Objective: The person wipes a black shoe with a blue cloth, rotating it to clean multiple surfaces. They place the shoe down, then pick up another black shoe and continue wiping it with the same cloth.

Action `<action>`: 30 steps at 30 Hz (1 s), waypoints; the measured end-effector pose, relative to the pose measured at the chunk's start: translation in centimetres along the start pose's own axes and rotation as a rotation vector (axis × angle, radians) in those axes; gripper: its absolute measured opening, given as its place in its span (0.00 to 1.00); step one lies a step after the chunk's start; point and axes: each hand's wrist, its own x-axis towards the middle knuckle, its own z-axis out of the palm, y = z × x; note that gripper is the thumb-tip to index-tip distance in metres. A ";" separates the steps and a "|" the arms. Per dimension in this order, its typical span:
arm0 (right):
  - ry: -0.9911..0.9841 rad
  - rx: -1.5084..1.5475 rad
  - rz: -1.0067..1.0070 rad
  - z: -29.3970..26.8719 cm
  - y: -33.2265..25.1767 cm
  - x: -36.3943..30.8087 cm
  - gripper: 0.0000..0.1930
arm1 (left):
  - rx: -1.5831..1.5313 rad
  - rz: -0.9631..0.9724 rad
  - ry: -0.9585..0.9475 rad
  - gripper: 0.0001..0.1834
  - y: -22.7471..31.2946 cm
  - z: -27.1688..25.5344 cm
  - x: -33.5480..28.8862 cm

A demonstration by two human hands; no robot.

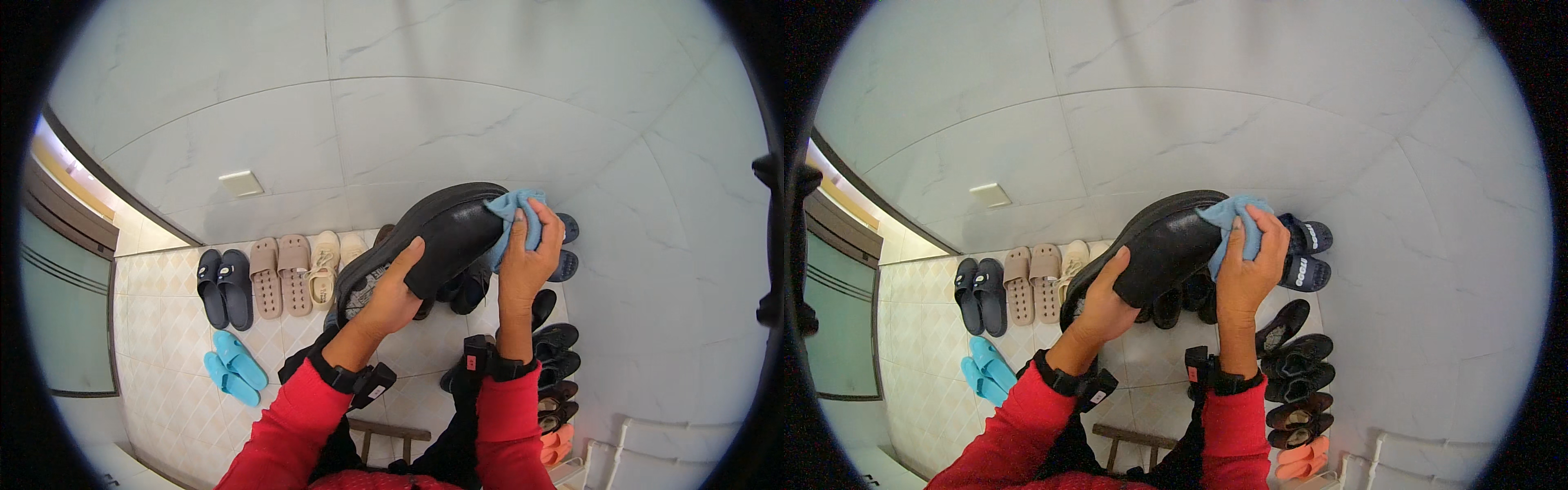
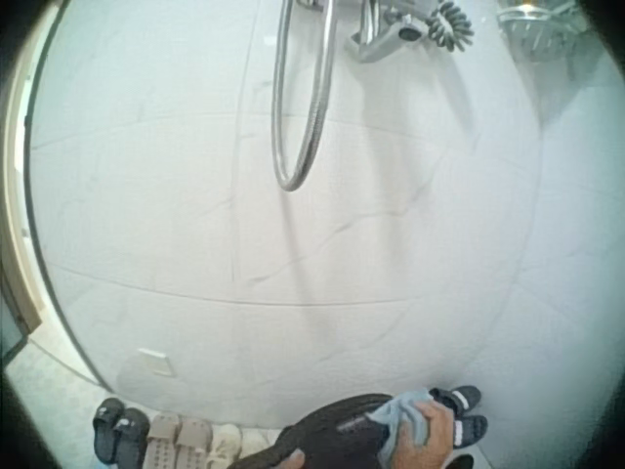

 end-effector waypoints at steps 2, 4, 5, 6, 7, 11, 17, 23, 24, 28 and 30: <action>-0.032 0.105 0.051 0.3 0.0 -0.3 0.11 | -0.011 0.000 0.008 0.25 0.0 -0.1 -0.1; -0.050 0.118 -0.022 0.8 -0.7 -1.1 0.12 | -0.027 0.029 -0.040 0.24 0.3 -0.3 -0.2; -0.092 0.094 -0.069 1.0 -1.2 -1.6 0.13 | -0.031 0.020 -0.009 0.24 0.4 -0.5 -0.1; -0.138 0.073 -0.113 1.1 -1.7 -2.3 0.14 | -0.054 0.031 0.000 0.23 0.5 -0.7 0.0; -0.184 0.056 -0.139 1.1 -2.2 -2.9 0.15 | -0.090 0.050 -0.027 0.23 0.6 -0.9 0.1; -0.378 0.164 -0.270 1.2 -3.5 -4.6 0.19 | -0.133 0.074 -0.022 0.22 0.9 -1.5 0.5; -0.073 0.026 -0.168 0.8 -1.1 -1.3 0.16 | -0.077 -0.029 0.050 0.24 0.3 -0.6 0.4; -0.059 0.105 -0.110 1.2 -1.2 -1.6 0.13 | -0.074 -0.020 0.082 0.24 0.5 -0.3 0.3; -0.113 0.115 -0.144 1.3 -1.6 -2.1 0.14 | -0.102 0.004 0.079 0.24 0.6 -0.5 0.4; -0.358 0.202 -0.207 1.3 -3.5 -5.1 0.16 | -0.239 0.086 0.070 0.23 1.6 -1.3 0.8; -0.389 0.240 -0.264 1.4 -3.6 -5.4 0.18 | -0.221 0.101 0.080 0.22 1.7 -1.4 0.8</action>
